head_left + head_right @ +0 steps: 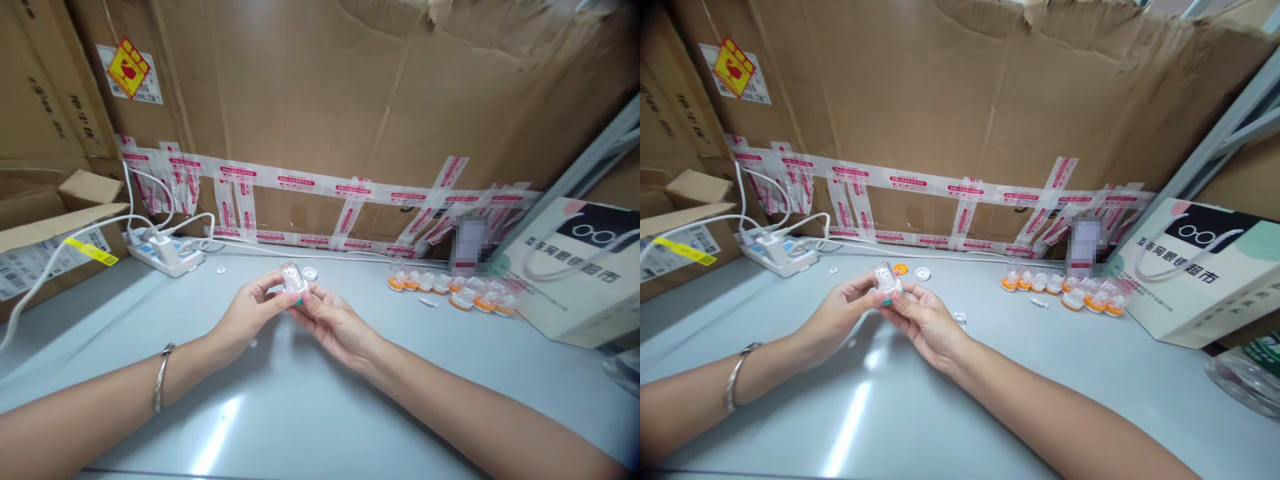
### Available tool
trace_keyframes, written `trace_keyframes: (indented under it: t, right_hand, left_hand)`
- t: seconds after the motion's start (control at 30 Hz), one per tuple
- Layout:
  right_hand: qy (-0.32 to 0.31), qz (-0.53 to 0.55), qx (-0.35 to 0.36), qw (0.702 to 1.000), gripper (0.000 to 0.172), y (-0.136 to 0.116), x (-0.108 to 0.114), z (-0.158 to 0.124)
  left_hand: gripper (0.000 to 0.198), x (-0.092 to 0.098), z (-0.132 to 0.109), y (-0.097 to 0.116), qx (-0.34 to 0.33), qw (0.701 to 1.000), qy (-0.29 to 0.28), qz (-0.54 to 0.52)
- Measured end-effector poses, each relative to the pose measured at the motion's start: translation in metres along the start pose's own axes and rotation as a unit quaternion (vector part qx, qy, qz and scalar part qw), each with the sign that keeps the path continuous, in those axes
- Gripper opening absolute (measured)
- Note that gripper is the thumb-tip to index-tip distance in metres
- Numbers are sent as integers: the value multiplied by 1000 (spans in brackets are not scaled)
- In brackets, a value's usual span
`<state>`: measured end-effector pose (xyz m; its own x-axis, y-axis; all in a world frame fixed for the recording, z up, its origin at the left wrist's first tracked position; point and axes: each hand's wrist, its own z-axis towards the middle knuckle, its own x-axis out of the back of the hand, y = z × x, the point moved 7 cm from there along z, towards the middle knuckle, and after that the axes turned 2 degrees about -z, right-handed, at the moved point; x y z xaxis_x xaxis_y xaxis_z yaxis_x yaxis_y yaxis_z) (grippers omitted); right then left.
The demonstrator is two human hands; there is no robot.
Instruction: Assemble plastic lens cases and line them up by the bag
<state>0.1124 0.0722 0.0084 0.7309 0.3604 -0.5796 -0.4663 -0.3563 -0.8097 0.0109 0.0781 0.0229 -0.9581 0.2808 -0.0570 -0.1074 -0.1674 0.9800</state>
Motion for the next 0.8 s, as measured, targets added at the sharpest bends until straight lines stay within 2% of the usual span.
trace_keyframes:
  t: [0.2,0.37,0.57,0.7,0.8]
  right_hand:
    - [-26,26,-6,999,24,6,-1,0]
    - [-33,26,-13,999,29,7,-1,-1]
    - [-45,27,-32,998,23,9,-4,-2]
    - [-34,27,-41,998,23,10,-3,-3]
    - [-36,22,-37,998,26,9,-3,-3]
  left_hand:
    - [33,0,1,4,-24,1000,-13,3]
    - [35,0,3,6,-35,999,-32,9]
    - [28,-1,2,12,-79,993,-57,62]
    - [34,-1,1,10,-78,992,-69,72]
    - [35,1,2,9,-73,993,-57,78]
